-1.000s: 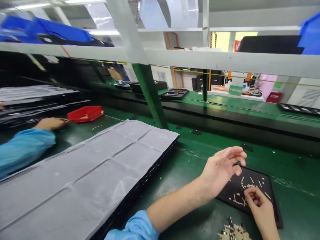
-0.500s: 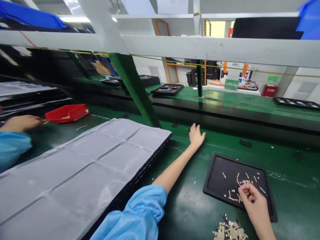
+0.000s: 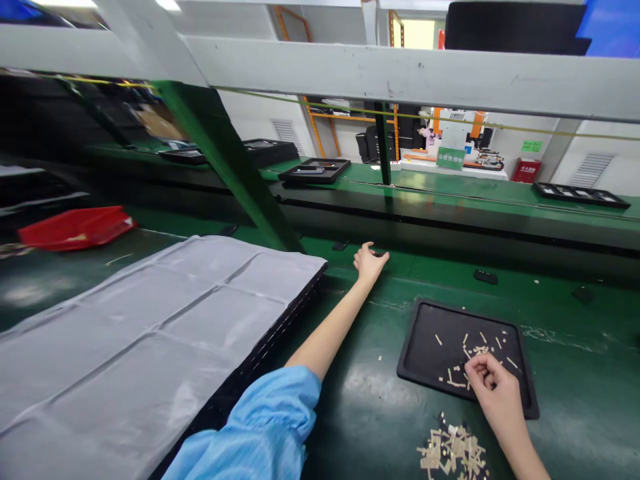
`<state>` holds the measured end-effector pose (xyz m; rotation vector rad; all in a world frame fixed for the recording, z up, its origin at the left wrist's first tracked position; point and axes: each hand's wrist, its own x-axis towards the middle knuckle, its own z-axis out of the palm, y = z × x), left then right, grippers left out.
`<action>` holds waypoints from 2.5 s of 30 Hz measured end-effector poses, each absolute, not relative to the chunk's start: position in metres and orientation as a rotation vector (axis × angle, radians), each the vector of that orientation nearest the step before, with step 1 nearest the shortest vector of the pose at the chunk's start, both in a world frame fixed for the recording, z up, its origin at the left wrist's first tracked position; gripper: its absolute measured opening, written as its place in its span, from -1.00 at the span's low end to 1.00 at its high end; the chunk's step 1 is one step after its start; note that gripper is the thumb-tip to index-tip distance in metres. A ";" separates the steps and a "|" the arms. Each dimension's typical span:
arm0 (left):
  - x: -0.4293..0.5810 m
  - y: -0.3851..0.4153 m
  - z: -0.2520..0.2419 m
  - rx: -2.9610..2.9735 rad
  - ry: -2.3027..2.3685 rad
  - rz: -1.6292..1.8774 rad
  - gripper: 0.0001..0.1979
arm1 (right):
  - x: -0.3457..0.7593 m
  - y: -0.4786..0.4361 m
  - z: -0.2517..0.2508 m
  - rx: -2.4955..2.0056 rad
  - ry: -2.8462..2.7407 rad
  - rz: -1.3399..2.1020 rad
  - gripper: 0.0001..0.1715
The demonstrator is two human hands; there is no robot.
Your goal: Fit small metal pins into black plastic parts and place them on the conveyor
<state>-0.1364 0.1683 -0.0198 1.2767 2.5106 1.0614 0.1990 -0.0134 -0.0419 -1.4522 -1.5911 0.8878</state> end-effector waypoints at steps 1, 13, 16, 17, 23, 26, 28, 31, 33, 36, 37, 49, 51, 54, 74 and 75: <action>-0.133 0.165 -0.019 1.285 2.491 1.077 -0.40 | 0.199 -0.013 -0.042 -1.451 -1.601 0.890 -0.66; -0.132 0.165 -0.027 1.396 2.275 1.171 -0.46 | 0.194 -0.014 -0.034 -1.470 -1.618 0.912 -0.69; -0.131 0.167 -0.025 1.305 2.157 1.275 -0.52 | 0.190 -0.017 -0.029 -1.469 -1.576 0.888 -0.71; -0.132 0.168 -0.023 1.247 2.115 1.313 -0.49 | 0.189 -0.018 -0.027 -1.464 -1.562 0.884 -0.72; -0.133 0.161 0.006 0.886 1.624 1.486 -0.52 | 0.182 -0.019 -0.019 -1.435 -1.533 0.899 -0.76; -0.113 0.144 0.015 0.803 1.338 1.491 -0.51 | 0.181 -0.020 -0.018 -1.437 -1.536 0.902 -0.77; -0.090 0.129 0.017 0.773 1.175 1.458 -0.48 | 0.181 -0.020 -0.017 -1.440 -1.533 0.906 -0.77; -0.049 0.104 0.016 0.732 0.987 1.374 -0.47 | 0.181 -0.020 -0.018 -1.441 -1.521 0.914 -0.77; -0.025 0.087 0.014 0.650 0.758 1.249 -0.51 | 0.181 -0.020 -0.018 -1.445 -1.516 0.923 -0.77; 0.000 0.068 0.010 0.607 0.571 1.097 -0.63 | 0.181 -0.019 -0.019 -1.448 -1.502 0.942 -0.77; 0.004 0.063 0.009 0.639 0.591 1.084 -0.66 | 0.181 -0.019 -0.019 -1.442 -1.488 0.954 -0.76; 0.005 0.053 0.010 0.583 0.826 1.150 -0.66 | 0.181 -0.019 -0.010 -1.378 -1.348 1.034 -0.59; 0.007 0.051 0.011 0.567 0.817 1.167 -0.68 | 0.181 -0.021 -0.009 -1.370 -1.339 1.034 -0.60; 0.010 0.048 0.012 0.561 0.795 1.170 -0.59 | 0.181 -0.022 -0.006 -1.346 -1.284 1.013 -0.62; 0.035 0.004 0.006 0.879 0.754 0.871 -0.56 | 0.180 -0.029 0.008 -1.346 -1.203 0.833 -0.79; 0.035 0.003 0.007 0.892 0.767 0.886 -0.59 | 0.180 -0.029 0.009 -1.362 -1.203 0.796 -0.81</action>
